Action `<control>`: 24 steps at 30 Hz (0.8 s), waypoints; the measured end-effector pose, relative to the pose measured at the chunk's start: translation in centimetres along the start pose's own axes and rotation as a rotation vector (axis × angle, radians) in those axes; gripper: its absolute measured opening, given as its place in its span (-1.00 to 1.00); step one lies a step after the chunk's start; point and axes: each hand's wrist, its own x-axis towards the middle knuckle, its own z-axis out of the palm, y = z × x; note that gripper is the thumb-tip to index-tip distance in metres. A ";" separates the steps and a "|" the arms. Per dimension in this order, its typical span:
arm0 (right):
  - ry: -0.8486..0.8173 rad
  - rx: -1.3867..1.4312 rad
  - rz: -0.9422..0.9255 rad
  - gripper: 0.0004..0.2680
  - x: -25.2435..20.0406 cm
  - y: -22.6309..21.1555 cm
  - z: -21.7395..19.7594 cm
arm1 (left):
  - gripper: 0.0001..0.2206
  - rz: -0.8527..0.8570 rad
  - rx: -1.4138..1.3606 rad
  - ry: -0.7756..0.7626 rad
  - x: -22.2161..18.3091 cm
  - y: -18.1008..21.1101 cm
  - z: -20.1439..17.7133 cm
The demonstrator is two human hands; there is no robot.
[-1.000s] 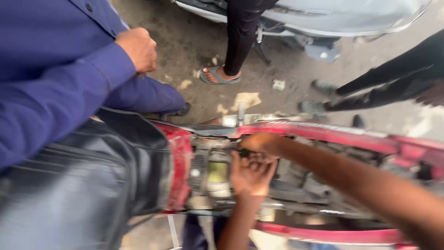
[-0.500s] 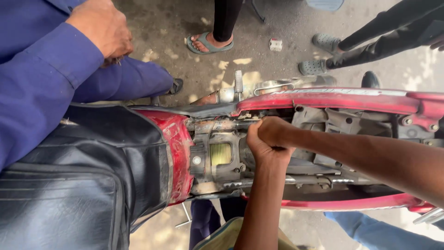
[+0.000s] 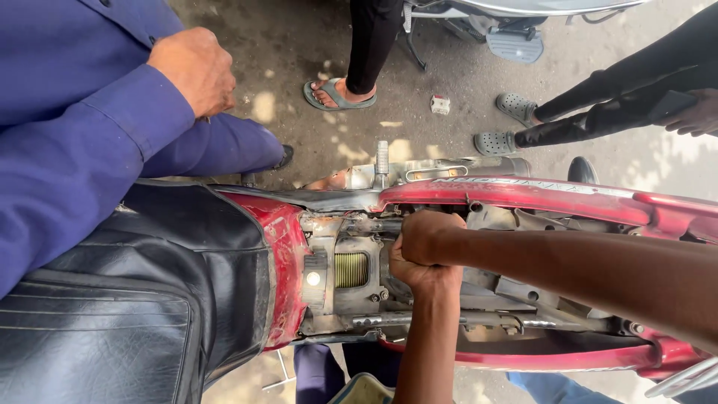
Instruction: Removing the seat and accessing the air filter compartment of a motorcycle.
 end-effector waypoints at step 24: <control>0.817 2.687 0.533 -0.72 -3.0 -2.1 4.3 | -0.67 0.499 -1.056 0.577 12.8 -49.0 28.3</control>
